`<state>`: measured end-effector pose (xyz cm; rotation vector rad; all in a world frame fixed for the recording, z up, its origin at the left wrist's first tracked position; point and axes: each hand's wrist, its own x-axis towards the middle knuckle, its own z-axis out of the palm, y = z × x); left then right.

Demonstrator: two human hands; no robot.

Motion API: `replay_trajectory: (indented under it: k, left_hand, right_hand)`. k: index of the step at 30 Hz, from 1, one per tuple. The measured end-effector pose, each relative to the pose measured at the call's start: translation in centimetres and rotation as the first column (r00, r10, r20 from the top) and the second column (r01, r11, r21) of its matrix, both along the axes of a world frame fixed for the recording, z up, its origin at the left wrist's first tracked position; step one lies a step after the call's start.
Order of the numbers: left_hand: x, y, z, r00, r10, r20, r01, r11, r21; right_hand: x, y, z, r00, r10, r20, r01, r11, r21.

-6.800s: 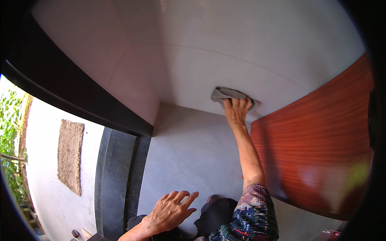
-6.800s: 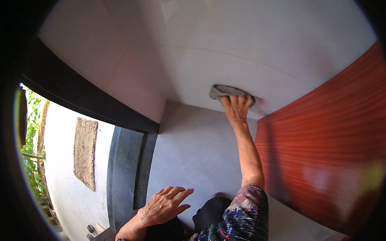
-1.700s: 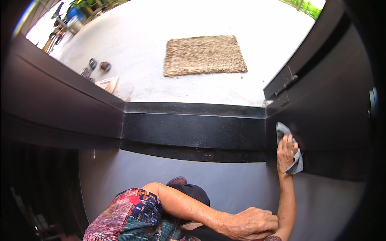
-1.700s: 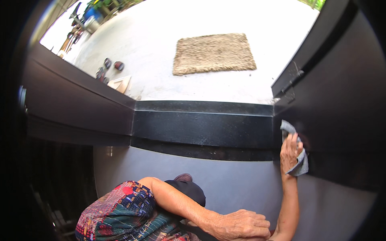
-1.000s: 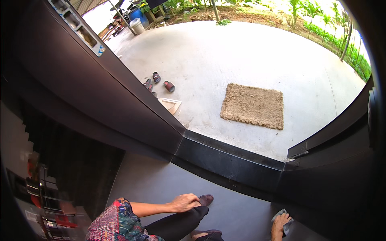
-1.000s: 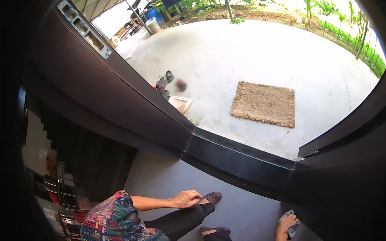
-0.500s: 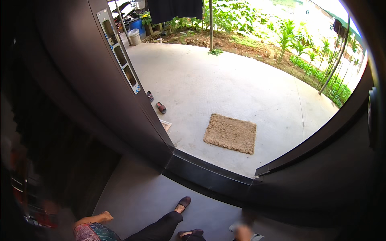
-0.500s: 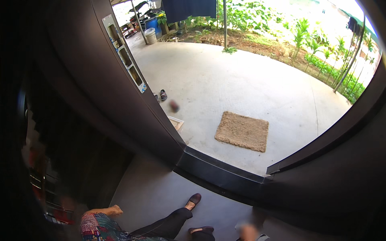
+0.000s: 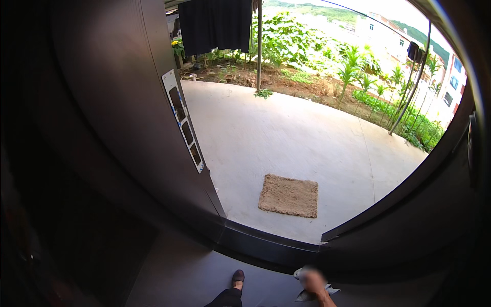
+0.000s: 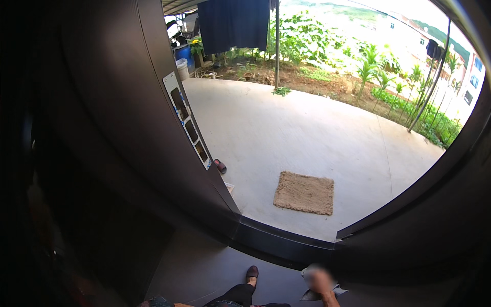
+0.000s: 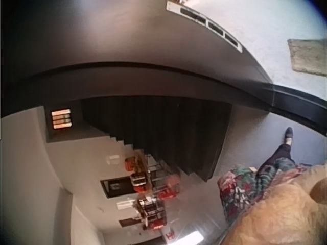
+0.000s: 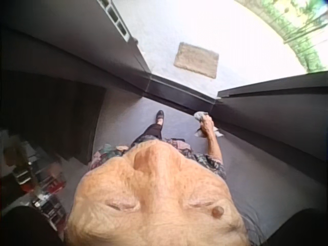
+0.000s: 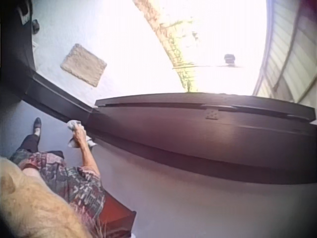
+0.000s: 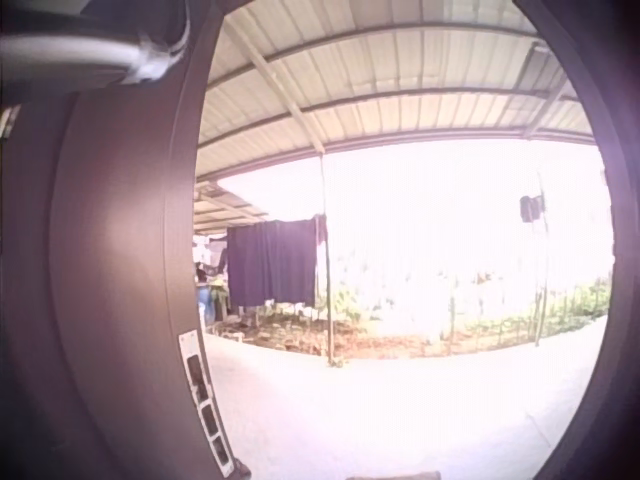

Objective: The person wipes a white wall and a dark door frame with a grey cloth. They move items on a nearby table, including a pink bowl and a digital scale, to reach the wall surface. The person continues wiping the wall and the door frame, moving along the wall and down the stairs.

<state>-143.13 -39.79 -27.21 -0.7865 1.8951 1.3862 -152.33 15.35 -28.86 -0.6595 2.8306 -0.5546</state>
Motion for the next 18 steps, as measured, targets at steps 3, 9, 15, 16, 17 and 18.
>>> replay_trajectory:
  k: [3, 9, 15, 16, 17, 18]
  left_hand:
    - [-2.9, -2.1, 1.6, 0.999, -0.009, -0.047, 0.010, 1.000, 0.012]
    - [-3.5, -4.6, 0.6, 1.000, -0.001, -0.017, 0.002, 0.999, 0.049]
    - [-1.9, -3.4, -0.2, 1.000, 0.016, -0.005, -0.015, 0.995, 0.099]
    - [-1.0, -3.2, -0.1, 0.999, 0.035, 0.003, -0.035, 0.994, 0.102]
    - [-0.7, -2.7, 0.1, 0.999, 0.046, 0.008, -0.046, 0.993, 0.111]
    - [-0.1, -2.3, 0.2, 0.998, 0.062, 0.016, -0.063, 0.991, 0.116]
  right_hand:
    - [-3.1, -4.9, 2.6, 0.994, 0.111, 0.008, -0.111, 0.993, -0.035]
    - [-8.6, -11.4, 5.3, 0.959, 0.246, 0.137, -0.243, 0.969, -0.041]
    - [-15.2, -21.2, 12.2, 0.939, 0.324, -0.114, -0.340, 0.830, -0.442]
    - [-16.2, -24.6, 16.5, 0.961, 0.268, -0.075, -0.270, 0.836, -0.478]
    - [-17.1, -27.8, 21.6, 0.980, 0.196, -0.038, -0.188, 0.845, -0.501]
    - [-17.9, -30.7, 25.5, 0.985, 0.171, 0.017, -0.130, 0.806, -0.578]
